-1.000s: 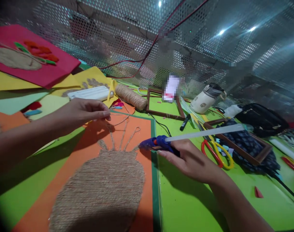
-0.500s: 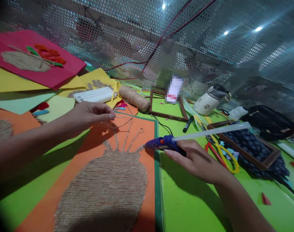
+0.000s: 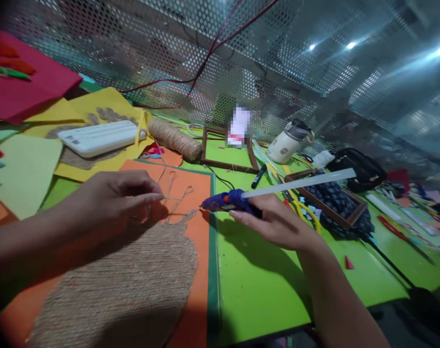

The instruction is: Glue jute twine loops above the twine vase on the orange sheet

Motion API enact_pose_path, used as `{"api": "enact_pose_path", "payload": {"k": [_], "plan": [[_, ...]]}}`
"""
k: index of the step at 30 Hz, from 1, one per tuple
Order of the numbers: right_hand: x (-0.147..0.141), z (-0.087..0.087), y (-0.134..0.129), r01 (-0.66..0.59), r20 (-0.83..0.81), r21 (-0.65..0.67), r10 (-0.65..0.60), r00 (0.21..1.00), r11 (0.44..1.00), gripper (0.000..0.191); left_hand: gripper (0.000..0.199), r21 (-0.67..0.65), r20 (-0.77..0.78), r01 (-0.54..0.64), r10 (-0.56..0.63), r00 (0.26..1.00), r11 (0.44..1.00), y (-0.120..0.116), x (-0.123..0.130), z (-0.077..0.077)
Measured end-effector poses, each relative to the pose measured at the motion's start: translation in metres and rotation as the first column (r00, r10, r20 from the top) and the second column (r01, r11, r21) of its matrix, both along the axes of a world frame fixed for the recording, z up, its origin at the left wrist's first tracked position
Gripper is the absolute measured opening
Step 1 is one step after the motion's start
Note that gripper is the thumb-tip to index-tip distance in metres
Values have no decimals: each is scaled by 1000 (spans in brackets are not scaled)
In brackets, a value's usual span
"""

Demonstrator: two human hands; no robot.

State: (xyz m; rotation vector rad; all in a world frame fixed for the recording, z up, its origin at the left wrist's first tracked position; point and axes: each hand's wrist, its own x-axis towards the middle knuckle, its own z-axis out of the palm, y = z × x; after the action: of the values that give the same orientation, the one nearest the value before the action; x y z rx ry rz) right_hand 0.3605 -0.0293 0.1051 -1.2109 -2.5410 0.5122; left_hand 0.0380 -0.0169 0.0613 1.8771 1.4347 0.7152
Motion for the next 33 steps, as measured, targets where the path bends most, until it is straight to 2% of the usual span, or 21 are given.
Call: {"api": "enact_pose_path", "payload": {"k": [5,10,13,21,29,33], "plan": [[2,5,-2,-1,-30,-4,1,1000,1000,51,19,80,-94,21,-13,995,997,-13,22,-8],[6,4,-1,22,-25,-7,-22,999,1000,49,22,150,-228,118,-82,970,982,-18,31,-20],[7,3,0,28,-20,-10,-28,999,1000,47,23,164,-275,139,-90,957,977,-18,30,-27],[4,-2,0,-38,-77,-81,32,997,996,43,21,169,-293,191,-136,946,967,-17,31,-35],[-1,-5,-1,-8,-102,-99,-2,995,995,36,24,160,-306,240,-183,934,958,-17,34,-38],[-6,-7,-3,-42,-123,-110,28,992,993,31,24,151,-308,240,-185,933,959,-16,33,-39]]}}
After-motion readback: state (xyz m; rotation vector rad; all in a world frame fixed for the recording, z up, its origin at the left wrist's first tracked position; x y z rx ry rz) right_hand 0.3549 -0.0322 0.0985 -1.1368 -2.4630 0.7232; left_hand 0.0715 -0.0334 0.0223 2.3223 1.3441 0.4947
